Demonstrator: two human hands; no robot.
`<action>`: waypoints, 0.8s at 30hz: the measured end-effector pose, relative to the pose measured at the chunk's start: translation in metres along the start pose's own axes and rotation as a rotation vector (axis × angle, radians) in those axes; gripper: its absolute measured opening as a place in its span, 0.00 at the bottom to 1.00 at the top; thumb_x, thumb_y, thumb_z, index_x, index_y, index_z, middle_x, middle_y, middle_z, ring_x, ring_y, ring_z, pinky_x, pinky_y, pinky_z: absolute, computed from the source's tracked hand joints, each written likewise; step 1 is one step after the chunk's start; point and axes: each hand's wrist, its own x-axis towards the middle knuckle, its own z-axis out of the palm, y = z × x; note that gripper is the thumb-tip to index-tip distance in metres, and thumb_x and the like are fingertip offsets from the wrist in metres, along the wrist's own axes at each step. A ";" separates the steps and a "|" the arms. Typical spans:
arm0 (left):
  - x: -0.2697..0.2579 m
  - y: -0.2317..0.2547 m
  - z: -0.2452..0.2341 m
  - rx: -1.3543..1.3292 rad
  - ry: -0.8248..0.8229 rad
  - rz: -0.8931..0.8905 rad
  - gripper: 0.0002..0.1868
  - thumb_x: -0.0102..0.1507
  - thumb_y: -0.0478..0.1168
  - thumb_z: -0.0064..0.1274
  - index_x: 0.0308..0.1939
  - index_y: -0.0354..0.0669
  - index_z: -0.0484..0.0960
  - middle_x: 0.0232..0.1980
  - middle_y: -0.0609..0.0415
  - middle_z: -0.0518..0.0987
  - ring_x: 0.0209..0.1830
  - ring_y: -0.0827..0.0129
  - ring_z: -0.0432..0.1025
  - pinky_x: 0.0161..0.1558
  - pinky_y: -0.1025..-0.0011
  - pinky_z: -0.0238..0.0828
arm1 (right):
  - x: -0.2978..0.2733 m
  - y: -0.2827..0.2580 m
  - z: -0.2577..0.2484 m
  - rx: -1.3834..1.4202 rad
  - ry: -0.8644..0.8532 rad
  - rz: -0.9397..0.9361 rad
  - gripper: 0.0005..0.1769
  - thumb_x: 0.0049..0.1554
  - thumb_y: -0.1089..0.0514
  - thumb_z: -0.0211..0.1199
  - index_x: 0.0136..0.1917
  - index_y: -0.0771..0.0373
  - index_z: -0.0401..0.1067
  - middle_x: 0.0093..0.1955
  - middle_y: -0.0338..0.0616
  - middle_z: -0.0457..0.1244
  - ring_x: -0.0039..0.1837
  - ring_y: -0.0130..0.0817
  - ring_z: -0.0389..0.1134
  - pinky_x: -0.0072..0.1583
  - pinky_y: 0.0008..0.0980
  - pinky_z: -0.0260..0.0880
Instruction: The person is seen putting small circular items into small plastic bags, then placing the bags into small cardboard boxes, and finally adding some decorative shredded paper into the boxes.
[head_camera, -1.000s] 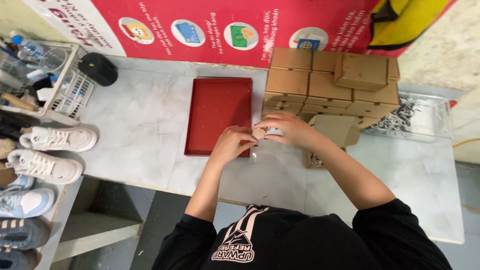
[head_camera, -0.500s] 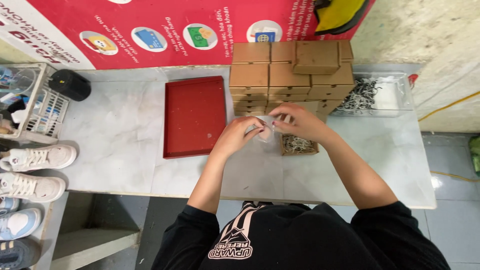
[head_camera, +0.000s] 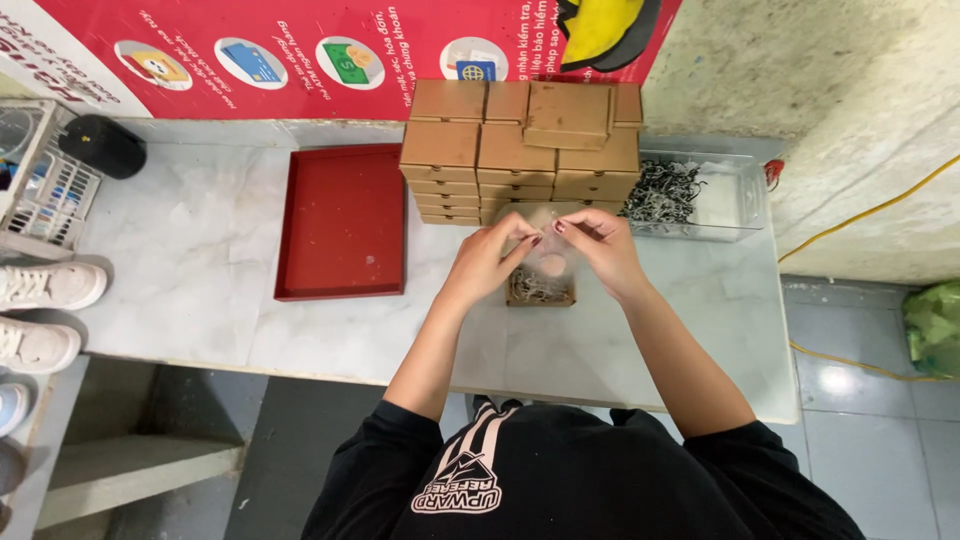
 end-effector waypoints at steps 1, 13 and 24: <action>0.000 0.002 0.008 0.002 0.006 0.000 0.06 0.67 0.40 0.55 0.43 0.45 0.76 0.42 0.55 0.84 0.46 0.57 0.80 0.43 0.63 0.74 | -0.001 -0.002 -0.006 -0.001 -0.006 -0.003 0.07 0.63 0.63 0.65 0.54 0.67 0.78 0.50 0.41 0.72 0.52 0.24 0.70 0.55 0.25 0.71; -0.011 -0.058 0.117 -0.697 0.527 -0.184 0.04 0.69 0.29 0.50 0.47 0.38 0.77 0.55 0.58 0.79 0.45 0.79 0.74 0.42 0.79 0.73 | -0.028 0.040 -0.088 0.090 -0.034 0.304 0.10 0.59 0.63 0.65 0.54 0.68 0.77 0.51 0.45 0.72 0.52 0.34 0.75 0.54 0.37 0.78; -0.050 -0.144 0.135 -0.539 0.500 -0.530 0.13 0.61 0.32 0.61 0.49 0.37 0.81 0.38 0.52 0.87 0.35 0.78 0.76 0.38 0.78 0.72 | -0.038 0.166 -0.082 -0.049 0.149 0.292 0.10 0.56 0.59 0.71 0.49 0.66 0.81 0.40 0.40 0.70 0.38 0.23 0.66 0.42 0.26 0.70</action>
